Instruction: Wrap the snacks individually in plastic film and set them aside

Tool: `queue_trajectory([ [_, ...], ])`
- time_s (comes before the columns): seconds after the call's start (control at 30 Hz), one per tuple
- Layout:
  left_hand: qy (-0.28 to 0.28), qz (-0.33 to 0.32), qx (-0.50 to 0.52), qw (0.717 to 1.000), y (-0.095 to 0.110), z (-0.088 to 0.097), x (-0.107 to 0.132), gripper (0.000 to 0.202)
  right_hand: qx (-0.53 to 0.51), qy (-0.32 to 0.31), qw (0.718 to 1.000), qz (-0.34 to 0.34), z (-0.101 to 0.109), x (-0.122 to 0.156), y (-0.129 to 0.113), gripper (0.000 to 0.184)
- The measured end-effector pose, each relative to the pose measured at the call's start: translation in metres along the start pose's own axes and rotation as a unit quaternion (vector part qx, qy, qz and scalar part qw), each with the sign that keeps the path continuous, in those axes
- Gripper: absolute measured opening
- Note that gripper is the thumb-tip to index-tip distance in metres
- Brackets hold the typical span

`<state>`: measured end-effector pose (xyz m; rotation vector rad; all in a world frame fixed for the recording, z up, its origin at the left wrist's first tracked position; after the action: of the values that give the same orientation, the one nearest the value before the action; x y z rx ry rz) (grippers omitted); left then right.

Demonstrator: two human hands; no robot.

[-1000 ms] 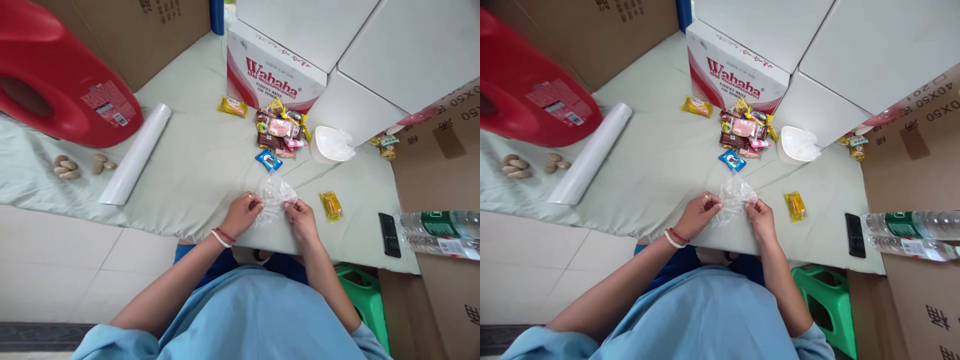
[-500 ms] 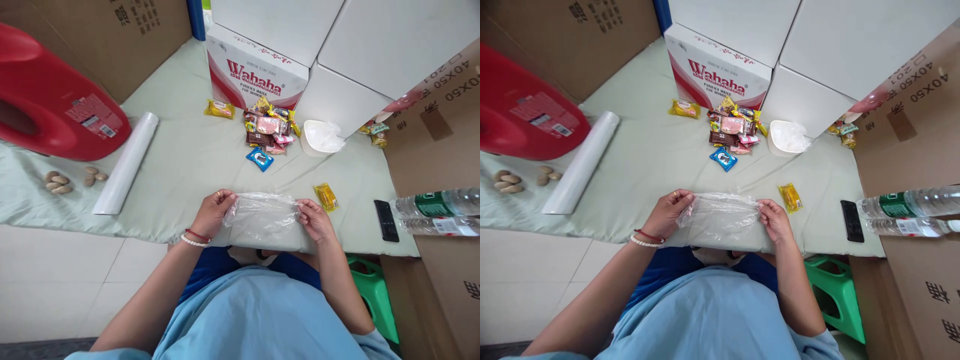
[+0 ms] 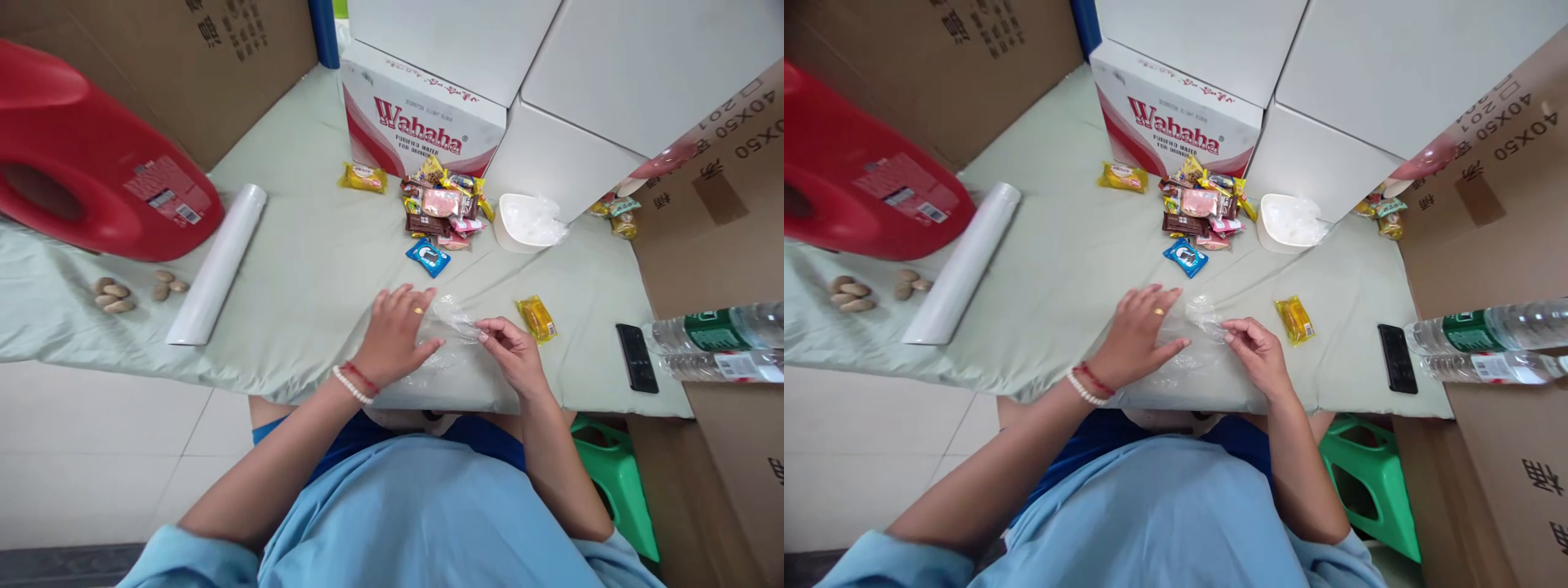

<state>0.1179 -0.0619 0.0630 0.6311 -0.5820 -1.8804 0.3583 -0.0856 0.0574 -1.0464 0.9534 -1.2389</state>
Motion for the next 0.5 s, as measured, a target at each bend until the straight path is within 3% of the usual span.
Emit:
queue_trajectory([
  [0.1, -0.059, 0.082, 0.102, 0.990, -0.013, -0.014, -0.015, 0.026, -0.034, 0.039, 0.998, -0.032, 0.002, -0.002, 0.006, 0.032],
  [0.17, -0.016, 0.135, 0.207, 0.969, -0.027, -0.014, -0.017, 0.030, -0.050, 0.084, 0.994, -0.058, 0.007, -0.002, 0.013, 0.031],
  [0.27, 0.082, 0.197, 0.367, 0.906, -0.046, -0.010, -0.010, 0.034, -0.068, 0.118, 0.987, -0.091, 0.015, 0.002, 0.024, 0.029],
  [0.37, 0.137, 0.262, 0.436, 0.850, -0.060, -0.012, 0.000, 0.036, -0.101, 0.135, 0.978, -0.123, 0.019, 0.005, 0.035, 0.031],
  [0.5, 0.152, 0.273, 0.413, 0.855, -0.072, -0.012, 0.005, 0.036, -0.130, 0.149, 0.969, -0.146, 0.021, 0.003, 0.046, 0.037],
])
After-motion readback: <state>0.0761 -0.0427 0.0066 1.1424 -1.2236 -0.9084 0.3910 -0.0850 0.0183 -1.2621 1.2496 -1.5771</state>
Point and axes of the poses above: each hand's wrist, its own x-axis away from the middle knuckle, its own z-axis out of the back of the hand, y = z × x, the point moved 4 cm from there along -x, towards the middle knuckle, and after that the axes turned 2 degrees about -y, right-handed, at the moved point
